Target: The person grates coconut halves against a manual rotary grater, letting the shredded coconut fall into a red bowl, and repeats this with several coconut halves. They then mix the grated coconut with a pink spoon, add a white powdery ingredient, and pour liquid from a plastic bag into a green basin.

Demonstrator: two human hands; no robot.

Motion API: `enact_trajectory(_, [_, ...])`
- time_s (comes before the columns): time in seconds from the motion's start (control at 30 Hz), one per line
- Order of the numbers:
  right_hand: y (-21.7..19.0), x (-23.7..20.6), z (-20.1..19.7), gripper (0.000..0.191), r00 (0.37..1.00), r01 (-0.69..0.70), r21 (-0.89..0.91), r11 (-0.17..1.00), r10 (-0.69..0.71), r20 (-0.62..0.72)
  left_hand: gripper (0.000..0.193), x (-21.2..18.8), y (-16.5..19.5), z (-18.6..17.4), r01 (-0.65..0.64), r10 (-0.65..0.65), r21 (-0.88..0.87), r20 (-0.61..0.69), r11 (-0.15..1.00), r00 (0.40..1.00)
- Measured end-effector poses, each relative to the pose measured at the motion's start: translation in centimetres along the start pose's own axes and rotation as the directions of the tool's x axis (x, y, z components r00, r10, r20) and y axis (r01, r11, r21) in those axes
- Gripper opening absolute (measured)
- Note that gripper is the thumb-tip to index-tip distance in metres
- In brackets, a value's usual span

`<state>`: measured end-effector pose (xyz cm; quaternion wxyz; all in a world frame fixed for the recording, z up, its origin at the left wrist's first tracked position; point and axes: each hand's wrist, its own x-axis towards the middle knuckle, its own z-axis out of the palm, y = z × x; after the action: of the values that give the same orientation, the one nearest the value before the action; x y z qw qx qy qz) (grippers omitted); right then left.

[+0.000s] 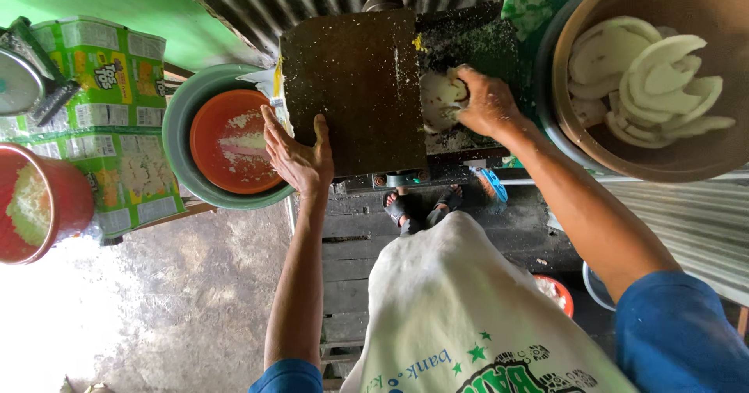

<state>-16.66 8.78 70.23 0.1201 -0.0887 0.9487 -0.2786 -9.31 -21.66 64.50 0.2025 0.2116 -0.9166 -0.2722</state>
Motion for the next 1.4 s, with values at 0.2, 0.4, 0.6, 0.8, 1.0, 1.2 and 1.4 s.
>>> enact_trajectory(0.2, [1.0, -0.7, -0.6, 0.044, 0.989, -0.127, 0.235, 0.964, 0.104, 0.106, 0.101, 0.5, 0.1, 0.2, 0.054, -0.056, 0.066, 0.042, 0.996, 0.998])
enact_trajectory(0.4, [1.7, -2.8, 0.4, 0.056, 0.995, -0.064, 0.524, 0.849, 0.092, -0.027, 0.099, 0.4, 0.1, 0.1, 0.028, -0.029, 0.029, 0.031, 0.999, 0.999])
enact_trajectory(0.6, [1.8, -3.2, 1.7, 0.058, 0.918, 0.231, -0.055, 0.971, -0.236, -0.318, 0.099, 0.3, 0.2, 0.1, 0.058, -0.06, 0.052, 0.04, 0.997, 0.997])
enact_trajectory(0.8, [1.1, -3.2, 1.5, 0.047, 0.978, 0.018, -0.131, 0.991, -0.044, -0.202, 0.099, 0.3, 0.2, 0.0, 0.048, -0.049, 0.035, 0.037, 0.998, 0.998])
enact_trajectory(1.0, [0.8, -2.9, 1.0, 0.05, 0.993, 0.007, -0.091, 0.996, -0.018, -0.115, 0.1, 0.3, 0.3, 0.1, 0.049, -0.051, 0.055, 0.051, 0.997, 0.997])
enact_trajectory(1.2, [0.4, -2.5, 1.1, 0.054, 0.996, -0.014, -0.143, 0.99, 0.0, -0.092, 0.099, 0.1, 0.0, 0.1, 0.012, -0.013, 0.036, 0.045, 0.999, 0.999])
enact_trajectory(1.4, [0.3, -2.4, 1.4, 0.048, 0.998, -0.049, -0.12, 0.992, 0.044, -0.046, 0.1, 0.0, -0.1, 0.1, 0.005, -0.006, 0.027, 0.046, 1.0, 0.999])
